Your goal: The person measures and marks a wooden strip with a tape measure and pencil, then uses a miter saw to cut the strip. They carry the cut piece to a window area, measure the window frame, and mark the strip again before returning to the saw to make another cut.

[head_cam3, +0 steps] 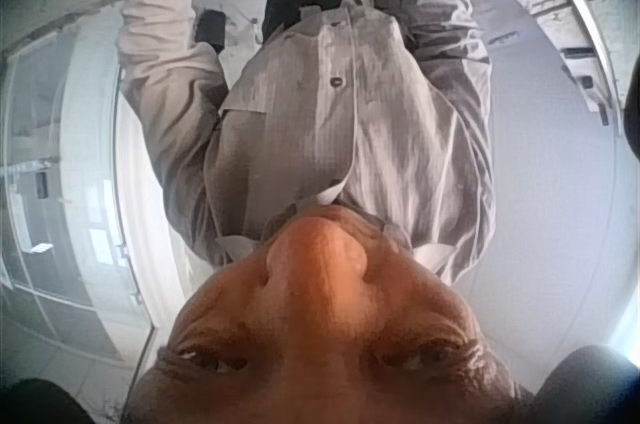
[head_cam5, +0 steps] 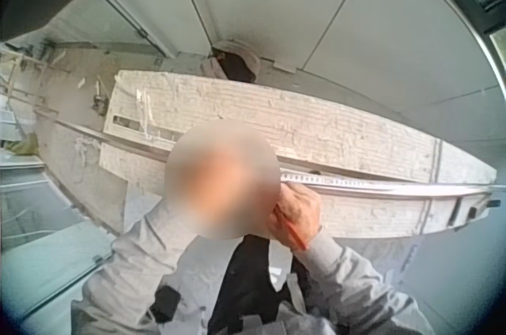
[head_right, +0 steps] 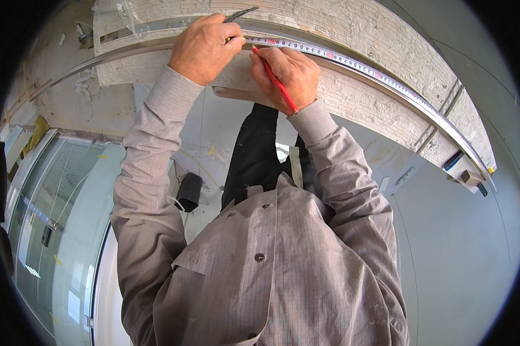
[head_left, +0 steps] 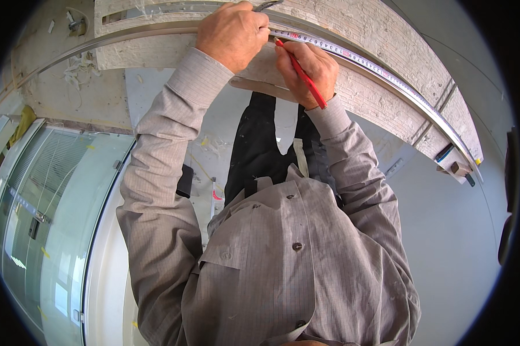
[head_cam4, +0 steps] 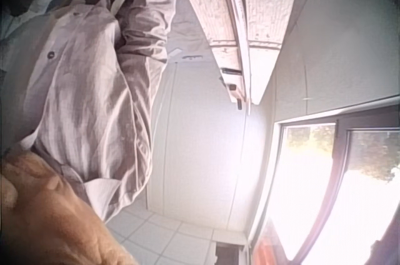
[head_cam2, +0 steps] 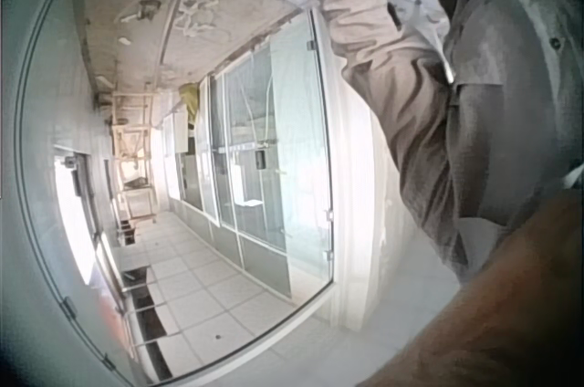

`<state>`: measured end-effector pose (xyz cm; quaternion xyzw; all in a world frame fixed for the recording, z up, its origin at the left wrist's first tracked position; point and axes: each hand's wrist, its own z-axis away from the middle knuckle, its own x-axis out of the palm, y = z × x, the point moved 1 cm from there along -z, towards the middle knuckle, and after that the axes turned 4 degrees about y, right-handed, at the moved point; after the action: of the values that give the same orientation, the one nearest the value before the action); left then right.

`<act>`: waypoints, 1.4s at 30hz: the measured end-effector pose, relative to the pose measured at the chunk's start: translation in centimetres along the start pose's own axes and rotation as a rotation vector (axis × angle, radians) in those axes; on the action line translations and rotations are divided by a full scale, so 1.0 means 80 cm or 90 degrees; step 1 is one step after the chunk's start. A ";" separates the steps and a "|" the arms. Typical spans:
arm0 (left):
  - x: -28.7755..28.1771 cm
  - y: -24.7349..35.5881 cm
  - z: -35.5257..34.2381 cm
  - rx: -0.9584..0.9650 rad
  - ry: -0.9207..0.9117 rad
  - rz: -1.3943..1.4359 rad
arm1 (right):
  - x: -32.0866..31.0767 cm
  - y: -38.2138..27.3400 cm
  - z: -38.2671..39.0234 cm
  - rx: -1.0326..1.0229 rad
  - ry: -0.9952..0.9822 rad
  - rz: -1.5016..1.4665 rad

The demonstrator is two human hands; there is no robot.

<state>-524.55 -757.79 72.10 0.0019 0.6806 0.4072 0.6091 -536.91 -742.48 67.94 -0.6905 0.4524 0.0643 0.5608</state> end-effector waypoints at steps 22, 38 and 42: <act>0.000 -0.006 -0.001 0.007 -0.010 0.003 | -0.004 -0.003 -0.002 -0.011 -0.010 0.000; -0.003 0.000 0.000 -0.015 -0.016 0.003 | -0.004 -0.002 -0.003 -0.017 -0.019 -0.012; -0.002 0.000 0.001 -0.015 -0.012 0.018 | -0.005 -0.005 -0.002 -0.020 -0.026 0.000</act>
<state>-524.43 -757.82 72.20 0.0085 0.6699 0.4237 0.6096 -536.90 -742.40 68.51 -0.6976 0.4401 0.0854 0.5590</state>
